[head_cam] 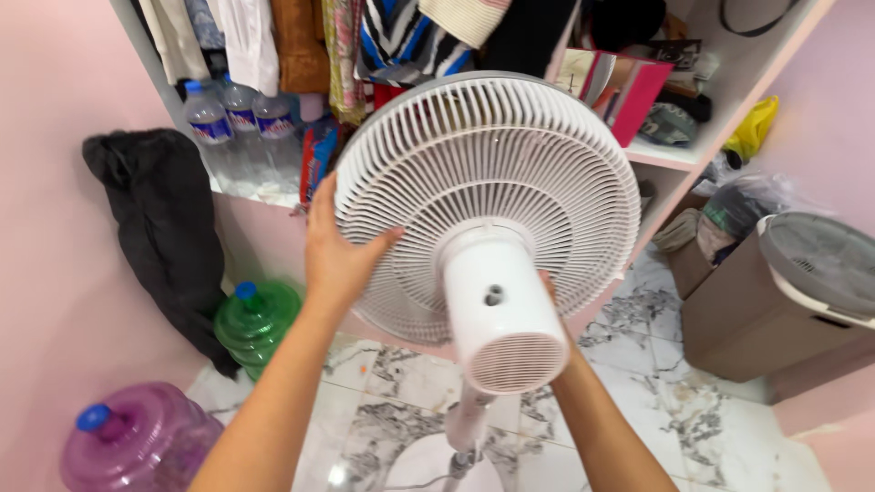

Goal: The person assembles a standing fan by attaching the rear grille, then uses a screwdriver to tighten the screws securing the front grille. The fan is positioned on the floor in a bedroom.

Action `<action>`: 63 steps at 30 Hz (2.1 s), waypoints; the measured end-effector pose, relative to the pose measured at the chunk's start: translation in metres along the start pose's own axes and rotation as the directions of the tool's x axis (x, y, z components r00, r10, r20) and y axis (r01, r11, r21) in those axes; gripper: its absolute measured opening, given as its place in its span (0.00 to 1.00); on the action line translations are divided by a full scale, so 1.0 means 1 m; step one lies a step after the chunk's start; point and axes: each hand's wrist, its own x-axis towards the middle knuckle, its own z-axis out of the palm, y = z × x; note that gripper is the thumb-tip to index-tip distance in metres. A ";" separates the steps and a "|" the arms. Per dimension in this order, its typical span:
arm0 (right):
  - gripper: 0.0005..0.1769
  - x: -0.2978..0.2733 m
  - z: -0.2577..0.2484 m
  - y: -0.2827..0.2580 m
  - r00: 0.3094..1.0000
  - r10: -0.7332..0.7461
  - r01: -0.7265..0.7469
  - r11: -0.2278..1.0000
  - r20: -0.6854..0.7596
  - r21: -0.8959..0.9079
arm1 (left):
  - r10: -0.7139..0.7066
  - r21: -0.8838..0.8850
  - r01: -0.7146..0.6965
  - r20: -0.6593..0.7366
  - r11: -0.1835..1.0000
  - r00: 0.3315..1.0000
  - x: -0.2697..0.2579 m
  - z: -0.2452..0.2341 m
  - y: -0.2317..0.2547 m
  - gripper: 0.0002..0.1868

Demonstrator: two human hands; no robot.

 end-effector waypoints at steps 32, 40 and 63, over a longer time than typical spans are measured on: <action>0.17 -0.119 -0.029 -0.112 0.660 -0.749 0.699 0.583 0.060 -0.415 | -0.144 -0.085 0.152 0.098 0.985 0.985 -0.020 -0.018 0.047 0.54; 0.17 -0.107 0.016 -0.153 0.128 -0.950 0.545 -0.172 0.285 -0.820 | 0.098 0.052 -0.109 0.176 0.993 0.980 0.030 -0.017 0.080 0.54; 0.39 -0.065 0.009 -0.220 0.615 -0.728 0.503 0.066 0.303 -0.862 | 0.096 0.176 -0.160 0.324 0.971 0.941 0.045 -0.016 0.102 0.56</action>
